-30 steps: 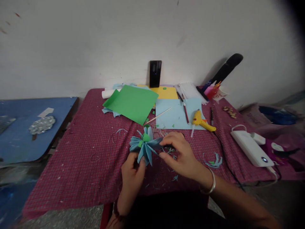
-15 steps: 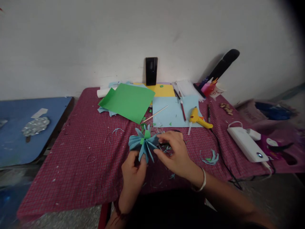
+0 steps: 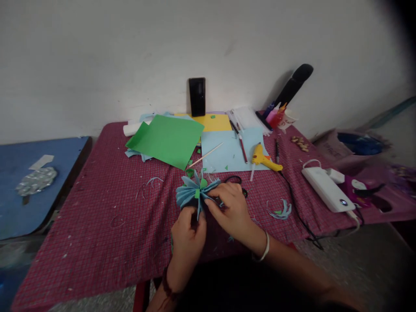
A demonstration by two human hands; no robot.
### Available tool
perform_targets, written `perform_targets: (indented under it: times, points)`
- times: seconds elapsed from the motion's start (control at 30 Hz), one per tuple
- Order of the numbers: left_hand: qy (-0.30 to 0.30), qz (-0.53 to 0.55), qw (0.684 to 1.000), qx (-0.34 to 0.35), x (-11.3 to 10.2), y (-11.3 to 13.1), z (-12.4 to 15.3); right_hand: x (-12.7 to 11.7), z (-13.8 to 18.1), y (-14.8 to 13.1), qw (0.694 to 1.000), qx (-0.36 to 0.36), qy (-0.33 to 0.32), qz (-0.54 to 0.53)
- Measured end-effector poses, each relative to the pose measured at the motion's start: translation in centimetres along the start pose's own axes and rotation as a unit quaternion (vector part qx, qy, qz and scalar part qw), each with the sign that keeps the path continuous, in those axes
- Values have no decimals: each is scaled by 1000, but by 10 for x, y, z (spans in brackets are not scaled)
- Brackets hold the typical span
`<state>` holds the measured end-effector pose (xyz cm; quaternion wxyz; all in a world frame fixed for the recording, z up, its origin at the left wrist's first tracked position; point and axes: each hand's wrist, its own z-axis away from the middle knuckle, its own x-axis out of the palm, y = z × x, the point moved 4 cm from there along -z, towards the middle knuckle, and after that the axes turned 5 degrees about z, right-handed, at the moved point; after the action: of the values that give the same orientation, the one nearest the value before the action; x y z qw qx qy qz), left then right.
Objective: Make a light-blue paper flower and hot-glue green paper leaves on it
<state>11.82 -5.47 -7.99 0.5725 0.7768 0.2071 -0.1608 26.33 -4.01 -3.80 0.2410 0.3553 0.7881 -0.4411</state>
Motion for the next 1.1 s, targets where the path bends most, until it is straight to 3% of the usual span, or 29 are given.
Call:
perform_targets:
  times: [0.43, 0.67, 0.8, 0.97, 1.1]
  points:
    - [28, 49, 998, 8, -19, 10, -22, 9, 2, 5, 999, 6, -11, -38]
    - [-13, 37, 999, -30, -17, 0, -37, 13, 0, 3, 999, 6, -28, -31]
    - [-26, 58, 996, -63, -14, -10, -37, 2, 4, -4, 994, -25, -47, -92]
    - [-10, 110, 990, -88, -23, -12, -42, -19, 4, 10, 988, 2, 16, -155]
    - [-28, 152, 984, -94, -31, -11, -55, -12, -4, 15, 991, -1, -49, -124]
